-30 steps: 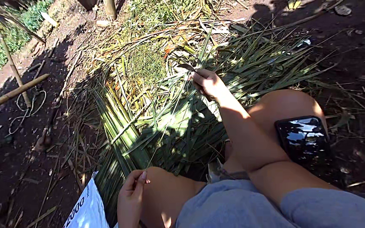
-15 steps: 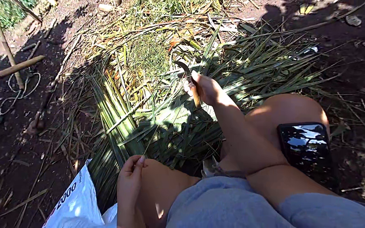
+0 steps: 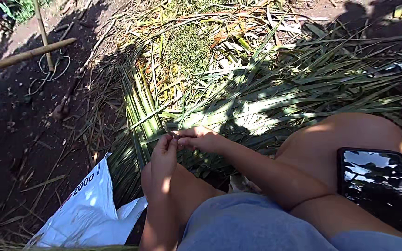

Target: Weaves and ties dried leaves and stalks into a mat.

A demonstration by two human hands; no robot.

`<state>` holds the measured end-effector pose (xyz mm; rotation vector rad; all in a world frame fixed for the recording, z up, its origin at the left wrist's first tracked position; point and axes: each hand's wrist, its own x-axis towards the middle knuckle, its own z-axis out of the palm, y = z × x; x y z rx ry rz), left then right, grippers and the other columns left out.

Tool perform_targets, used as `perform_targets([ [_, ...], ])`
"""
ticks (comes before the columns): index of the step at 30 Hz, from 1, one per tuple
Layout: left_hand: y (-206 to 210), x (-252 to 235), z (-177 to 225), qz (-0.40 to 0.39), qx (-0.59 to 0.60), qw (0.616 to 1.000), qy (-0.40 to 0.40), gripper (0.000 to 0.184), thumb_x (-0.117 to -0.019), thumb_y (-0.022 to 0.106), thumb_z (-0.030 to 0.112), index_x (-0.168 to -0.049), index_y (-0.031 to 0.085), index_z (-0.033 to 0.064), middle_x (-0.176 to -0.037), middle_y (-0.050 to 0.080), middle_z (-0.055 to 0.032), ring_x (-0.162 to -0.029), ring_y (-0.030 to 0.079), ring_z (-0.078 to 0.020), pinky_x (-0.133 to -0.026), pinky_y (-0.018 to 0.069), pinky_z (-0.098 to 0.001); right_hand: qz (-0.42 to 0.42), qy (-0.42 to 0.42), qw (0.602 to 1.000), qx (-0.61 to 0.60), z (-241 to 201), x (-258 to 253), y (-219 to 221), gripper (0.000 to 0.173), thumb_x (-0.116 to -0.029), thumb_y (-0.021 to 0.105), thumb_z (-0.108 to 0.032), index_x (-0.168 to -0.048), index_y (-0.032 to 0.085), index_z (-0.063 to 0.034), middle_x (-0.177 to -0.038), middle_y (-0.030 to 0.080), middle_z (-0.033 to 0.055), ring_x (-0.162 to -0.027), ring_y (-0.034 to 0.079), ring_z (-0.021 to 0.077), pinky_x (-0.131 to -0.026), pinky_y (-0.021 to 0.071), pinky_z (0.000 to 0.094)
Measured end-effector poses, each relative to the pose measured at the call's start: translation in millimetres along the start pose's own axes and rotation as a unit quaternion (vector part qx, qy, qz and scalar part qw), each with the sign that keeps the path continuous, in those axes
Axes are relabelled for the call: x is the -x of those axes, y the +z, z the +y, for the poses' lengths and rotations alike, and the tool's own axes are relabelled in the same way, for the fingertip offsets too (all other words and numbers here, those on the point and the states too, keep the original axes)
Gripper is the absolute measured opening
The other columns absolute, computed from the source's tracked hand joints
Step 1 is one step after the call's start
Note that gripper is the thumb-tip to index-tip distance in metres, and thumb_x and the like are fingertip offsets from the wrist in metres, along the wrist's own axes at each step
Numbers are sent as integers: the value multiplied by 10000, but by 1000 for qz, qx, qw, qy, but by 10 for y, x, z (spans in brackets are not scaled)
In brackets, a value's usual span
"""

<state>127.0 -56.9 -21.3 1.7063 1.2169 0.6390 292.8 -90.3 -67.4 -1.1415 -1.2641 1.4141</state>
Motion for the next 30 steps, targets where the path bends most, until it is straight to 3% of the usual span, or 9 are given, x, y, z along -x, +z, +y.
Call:
perform_targets([
  [5,-38,-21,-60,-37,73,996,-31,130,-1050,505,37,-1023,629,6,-706,626,27,-494,462,19,-455,365,-127,8,13,998,55,-63,28,-52,319,-1045,609,-281,-1286,695,-90,-844,650,-16,-645,505,-3,-610,433,186],
  [9,-29,-27,-24,-44,96,993,-50,136,-1050,503,27,-1003,629,12,-695,619,27,-479,449,20,-443,352,-119,7,8,991,134,-131,36,-105,326,-1046,601,-323,-1268,714,-111,-960,708,3,-785,584,20,-747,483,240],
  [12,-69,-23,-40,-55,71,995,-44,141,-1053,525,57,-1010,649,8,-699,616,30,-483,444,22,-445,343,-119,52,-24,980,193,-211,83,-212,307,-1065,565,-272,-1262,715,-90,-1039,726,76,-902,652,138,-844,519,366],
  [13,-90,-10,-64,-59,63,995,-43,139,-1051,530,62,-1008,652,13,-697,614,33,-480,439,27,-442,337,-115,91,-54,975,194,-194,100,-298,288,-1057,573,-242,-1248,725,-89,-1025,739,76,-878,673,137,-826,542,363],
  [14,-112,9,-92,-65,56,995,-45,135,-1051,534,69,-1008,652,19,-696,614,39,-475,434,33,-438,334,-112,137,-71,973,175,-163,101,-396,273,-1045,589,-219,-1230,729,-75,-933,724,56,-749,627,96,-719,528,309],
  [18,-200,117,-172,-72,29,995,-54,127,-1044,552,83,-1008,665,38,-697,621,57,-483,437,41,-449,338,-109,224,-16,974,33,-256,151,-780,293,-1049,583,-189,-1292,670,-51,-750,609,-22,-540,474,4,-514,412,176],
  [24,-200,171,-135,-63,-53,996,-29,150,-1042,565,157,-997,691,90,-706,641,80,-513,479,16,-486,376,-148,155,8,985,-77,-81,129,-495,247,-1045,558,-157,-1258,649,-70,-601,552,50,-437,491,81,-439,441,210],
  [27,-248,205,-141,-63,-76,995,-29,154,-1036,573,168,-996,700,91,-703,643,77,-510,480,12,-490,379,-156,177,32,979,-97,-289,139,-650,306,-1067,538,-154,-1343,617,-48,-691,564,6,-495,488,41,-471,429,175],
  [30,-345,261,-177,-70,-36,996,-31,138,-1031,564,95,-997,687,43,-696,632,57,-487,445,30,-459,346,-121,207,-10,966,-154,-338,203,-830,268,-1066,504,-117,-1296,607,-28,-698,556,-16,-514,495,24,-478,438,155],
])
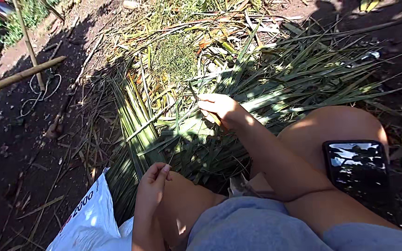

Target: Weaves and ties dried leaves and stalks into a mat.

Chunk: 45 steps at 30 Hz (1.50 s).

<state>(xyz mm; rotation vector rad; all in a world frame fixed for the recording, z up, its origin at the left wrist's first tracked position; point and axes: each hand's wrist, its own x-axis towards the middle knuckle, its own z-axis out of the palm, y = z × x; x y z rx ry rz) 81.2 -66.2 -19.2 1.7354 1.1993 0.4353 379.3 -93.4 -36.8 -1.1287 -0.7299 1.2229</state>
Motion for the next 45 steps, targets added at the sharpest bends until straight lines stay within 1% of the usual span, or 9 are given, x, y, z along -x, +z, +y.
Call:
perform_targets([
  [6,-22,50,4,15,21,1000,0,140,-1030,563,83,-986,689,41,-693,629,52,-482,440,27,-452,341,-119,-68,22,997,22,203,97,179,268,-1044,546,-160,-1283,646,-88,-664,558,10,-483,493,38,-460,437,172],
  [10,-126,79,-85,6,16,1000,-5,143,-1023,562,91,-970,690,54,-683,630,65,-474,438,38,-448,344,-114,-28,16,999,-27,43,-9,26,266,-1067,479,-104,-1299,587,-28,-683,547,-18,-510,501,26,-481,449,160],
  [14,-225,105,-192,19,23,1000,3,151,-1015,562,90,-955,696,58,-683,632,67,-480,451,40,-452,354,-107,3,-23,998,-54,56,-18,-54,215,-1067,464,-111,-1226,599,-62,-661,539,-26,-495,504,25,-467,461,164],
  [19,-128,95,-126,19,2,1000,2,144,-1017,574,105,-970,703,61,-682,628,68,-491,462,28,-461,358,-118,-186,47,981,4,320,88,400,278,-1032,514,-150,-1258,604,-16,-802,666,14,-648,637,66,-597,537,198],
  [21,-130,105,-146,14,8,1000,0,143,-1016,577,111,-971,703,60,-678,628,67,-488,456,29,-458,351,-120,-211,55,976,-16,383,83,432,264,-1027,512,-166,-1228,603,-21,-742,637,-11,-587,607,39,-559,523,169],
  [26,-215,163,-189,-14,44,999,-6,151,-1015,563,95,-963,703,69,-676,629,72,-486,452,44,-456,350,-105,-203,116,970,-70,269,82,297,320,-1067,422,-116,-1349,549,-35,-652,469,-53,-484,442,-17,-456,399,112],
  [31,-311,201,-236,-48,72,996,-22,141,-998,562,79,-964,699,82,-672,619,77,-513,491,40,-476,387,-107,-163,87,979,-81,274,-10,138,276,-1042,426,-90,-1273,567,-36,-624,499,-57,-452,446,-17,-418,392,122],
  [38,-467,272,-350,-90,165,980,-70,168,-975,570,75,-906,714,128,-638,627,72,-471,480,60,-438,372,-86,-116,51,986,-111,132,-29,-114,299,-1043,392,-83,-1299,541,-41,-592,456,-73,-441,432,-9,-408,383,137],
  [45,-658,280,-490,-74,141,983,-95,179,-972,561,63,-903,715,120,-640,629,65,-463,462,56,-427,356,-96,-53,45,993,-99,81,-115,-274,347,-1060,341,-110,-1342,539,-67,-572,427,-89,-410,375,-9,-386,350,152],
])
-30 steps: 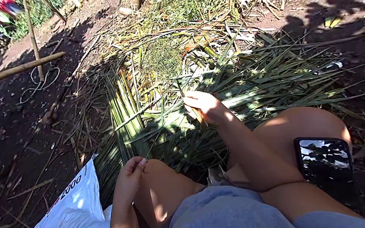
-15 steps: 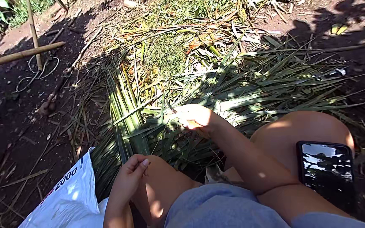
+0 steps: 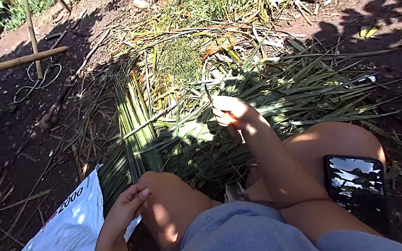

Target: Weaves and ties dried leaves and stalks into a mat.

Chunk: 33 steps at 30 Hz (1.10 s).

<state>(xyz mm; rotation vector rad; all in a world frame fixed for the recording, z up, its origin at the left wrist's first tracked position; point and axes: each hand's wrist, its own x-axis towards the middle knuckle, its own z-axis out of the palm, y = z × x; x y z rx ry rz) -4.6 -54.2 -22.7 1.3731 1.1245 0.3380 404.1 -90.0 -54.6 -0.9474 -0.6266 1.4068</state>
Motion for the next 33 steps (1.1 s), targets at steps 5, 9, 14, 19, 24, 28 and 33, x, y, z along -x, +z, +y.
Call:
perform_targets([
  [5,-221,75,-110,99,-76,992,14,149,-987,561,57,-921,692,82,-640,624,74,-462,466,42,-433,369,-108,200,-98,962,-157,-92,-54,-357,304,-1108,337,-202,-1240,603,-134,-630,512,-101,-451,463,-22,-420,420,127],
  [9,-122,35,-75,252,-61,960,106,112,-1014,535,65,-1017,643,39,-696,635,82,-538,546,34,-517,460,-117,315,-191,908,-201,29,-129,-458,140,-1101,449,-327,-1083,544,-226,-628,480,-111,-483,475,11,-491,473,182],
  [14,591,-429,309,356,196,879,250,188,-1061,388,-2,-1161,547,-6,-793,645,47,-712,667,-56,-730,598,-243,102,-37,993,52,411,-152,288,152,-1089,468,-164,-1194,542,-83,-599,485,-17,-407,405,25,-406,392,167],
  [19,1154,-801,608,328,301,844,299,136,-1070,379,67,-1143,491,46,-989,729,-76,-947,722,-171,-877,580,-341,-130,2,981,145,743,130,978,389,-1031,541,-273,-1360,561,-67,-898,685,-46,-465,435,-19,-432,393,148],
  [24,1211,-799,655,291,343,830,329,118,-1067,429,34,-1145,505,78,-996,738,-87,-941,739,-198,-865,603,-349,-71,-8,924,376,536,86,830,611,-898,751,-399,-1425,545,-169,-836,602,-20,-676,528,58,-643,470,280],
  [28,1234,-787,648,283,353,824,341,168,-1066,447,32,-1173,559,96,-1008,747,-62,-951,737,-179,-865,602,-338,-55,-46,902,427,577,105,869,305,-1010,625,-382,-1179,721,-146,-847,644,-43,-737,559,32,-713,481,279],
  [33,1003,-673,645,295,246,854,350,97,-1022,550,18,-1062,636,43,-988,769,-95,-913,754,-198,-847,619,-356,-8,-184,835,519,429,-7,592,235,-1048,586,-183,-1086,739,-9,-945,712,149,-869,670,252,-821,532,493],
])
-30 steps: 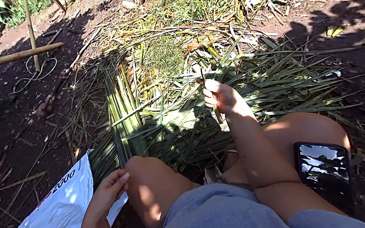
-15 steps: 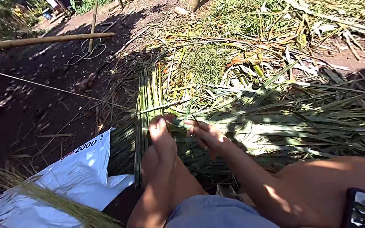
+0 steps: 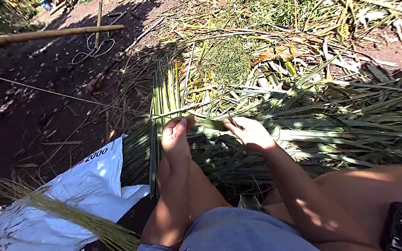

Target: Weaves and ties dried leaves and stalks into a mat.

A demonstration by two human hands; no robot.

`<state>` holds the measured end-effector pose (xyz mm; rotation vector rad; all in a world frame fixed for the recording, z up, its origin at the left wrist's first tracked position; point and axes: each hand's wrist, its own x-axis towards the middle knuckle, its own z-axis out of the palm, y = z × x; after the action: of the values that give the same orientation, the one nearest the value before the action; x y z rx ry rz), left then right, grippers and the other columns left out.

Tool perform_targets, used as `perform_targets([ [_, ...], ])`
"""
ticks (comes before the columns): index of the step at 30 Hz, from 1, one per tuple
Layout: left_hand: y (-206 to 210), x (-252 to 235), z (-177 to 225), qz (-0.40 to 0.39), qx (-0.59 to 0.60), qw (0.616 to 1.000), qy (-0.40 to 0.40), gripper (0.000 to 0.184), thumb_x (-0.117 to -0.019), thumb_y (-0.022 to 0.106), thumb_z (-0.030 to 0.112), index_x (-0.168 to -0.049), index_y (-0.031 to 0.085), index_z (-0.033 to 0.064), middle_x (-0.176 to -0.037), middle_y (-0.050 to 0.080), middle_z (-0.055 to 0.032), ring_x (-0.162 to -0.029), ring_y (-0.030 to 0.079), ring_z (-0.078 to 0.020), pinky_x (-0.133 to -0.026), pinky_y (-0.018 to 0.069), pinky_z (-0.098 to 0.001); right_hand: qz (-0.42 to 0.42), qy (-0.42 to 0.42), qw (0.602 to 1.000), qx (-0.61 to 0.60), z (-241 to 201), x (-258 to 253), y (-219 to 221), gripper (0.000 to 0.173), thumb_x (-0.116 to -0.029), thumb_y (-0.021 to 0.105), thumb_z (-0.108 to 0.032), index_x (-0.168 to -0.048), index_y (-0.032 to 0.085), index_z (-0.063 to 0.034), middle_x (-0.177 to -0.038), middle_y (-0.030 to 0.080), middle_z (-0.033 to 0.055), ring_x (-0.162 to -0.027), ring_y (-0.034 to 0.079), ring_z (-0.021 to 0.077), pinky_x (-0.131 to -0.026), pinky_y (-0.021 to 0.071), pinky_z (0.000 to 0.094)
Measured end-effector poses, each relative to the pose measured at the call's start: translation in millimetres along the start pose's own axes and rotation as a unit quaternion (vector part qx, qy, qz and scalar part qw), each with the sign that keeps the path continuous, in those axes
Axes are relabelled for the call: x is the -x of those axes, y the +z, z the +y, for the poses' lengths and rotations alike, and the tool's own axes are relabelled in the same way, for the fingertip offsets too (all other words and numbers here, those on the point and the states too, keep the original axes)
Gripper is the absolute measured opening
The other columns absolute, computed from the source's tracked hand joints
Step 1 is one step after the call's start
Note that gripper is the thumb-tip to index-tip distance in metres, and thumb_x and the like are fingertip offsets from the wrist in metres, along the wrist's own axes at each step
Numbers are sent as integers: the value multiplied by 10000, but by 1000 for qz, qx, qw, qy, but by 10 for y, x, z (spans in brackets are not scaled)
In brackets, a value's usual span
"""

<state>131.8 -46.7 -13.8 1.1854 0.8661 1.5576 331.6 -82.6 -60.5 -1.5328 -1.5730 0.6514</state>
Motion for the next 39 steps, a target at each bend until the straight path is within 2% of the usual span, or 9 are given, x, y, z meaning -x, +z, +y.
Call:
perform_targets([
  [5,-113,18,76,-67,-98,992,35,135,-948,660,-18,-1071,654,39,-983,767,-39,-881,758,-167,-851,636,-355,106,111,988,23,16,-17,-226,334,-1080,526,-261,-1268,604,4,-1030,663,221,-898,654,355,-806,514,585],
  [7,-90,55,-35,-68,-106,988,86,145,-940,671,-23,-1054,695,62,-1013,774,-16,-910,758,-150,-859,636,-341,147,64,986,37,-194,66,-64,294,-1096,449,-233,-1118,601,18,-908,615,163,-790,623,282,-689,519,485],
  [9,-74,103,-140,-88,-112,981,135,157,-956,671,8,-1077,712,100,-1045,771,3,-951,746,-133,-885,618,-327,76,20,996,48,-477,152,117,324,-1089,434,-168,-1117,676,45,-1043,680,200,-971,681,333,-841,556,523],
  [12,-25,181,-206,-102,-98,975,169,175,-966,664,10,-1093,713,120,-1060,771,10,-965,746,-126,-889,620,-319,-30,61,997,38,-570,144,351,334,-1110,428,-223,-1186,646,18,-1052,688,205,-945,699,361,-826,563,548],
  [24,-126,327,-377,-84,-81,979,168,155,-965,667,9,-1054,734,116,-1066,780,-8,-989,751,-148,-899,622,-333,-8,229,960,158,255,-308,185,349,-1075,442,-68,-1383,538,64,-1309,618,290,-1229,613,440,-1019,487,582],
  [29,-364,41,76,9,-86,960,267,176,-966,635,-20,-962,698,144,-965,787,-1,-951,765,-178,-871,641,-367,33,417,902,102,1137,-233,-8,399,-1112,379,-172,-1331,562,106,-1356,572,338,-1299,538,497,-1053,415,660],
  [32,-298,-22,97,71,-88,968,225,217,-937,609,-82,-944,676,124,-909,780,21,-885,762,-131,-816,638,-319,52,353,932,68,569,-244,-64,449,-1139,333,-256,-1309,567,87,-1237,627,333,-1200,610,471,-1019,451,621],
  [35,-122,119,-24,64,-39,984,164,193,-940,628,-87,-952,658,104,-918,785,-20,-878,768,-155,-818,639,-324,51,119,991,33,-325,-113,188,332,-1116,422,-211,-1128,639,40,-944,669,215,-861,678,361,-768,545,558],
  [39,-15,266,-131,12,16,985,172,175,-941,671,-35,-980,710,131,-957,793,-48,-916,774,-192,-844,645,-355,-108,106,987,58,-857,-148,296,288,-1113,429,-194,-1242,605,-5,-1138,664,192,-1040,678,338,-897,543,517],
])
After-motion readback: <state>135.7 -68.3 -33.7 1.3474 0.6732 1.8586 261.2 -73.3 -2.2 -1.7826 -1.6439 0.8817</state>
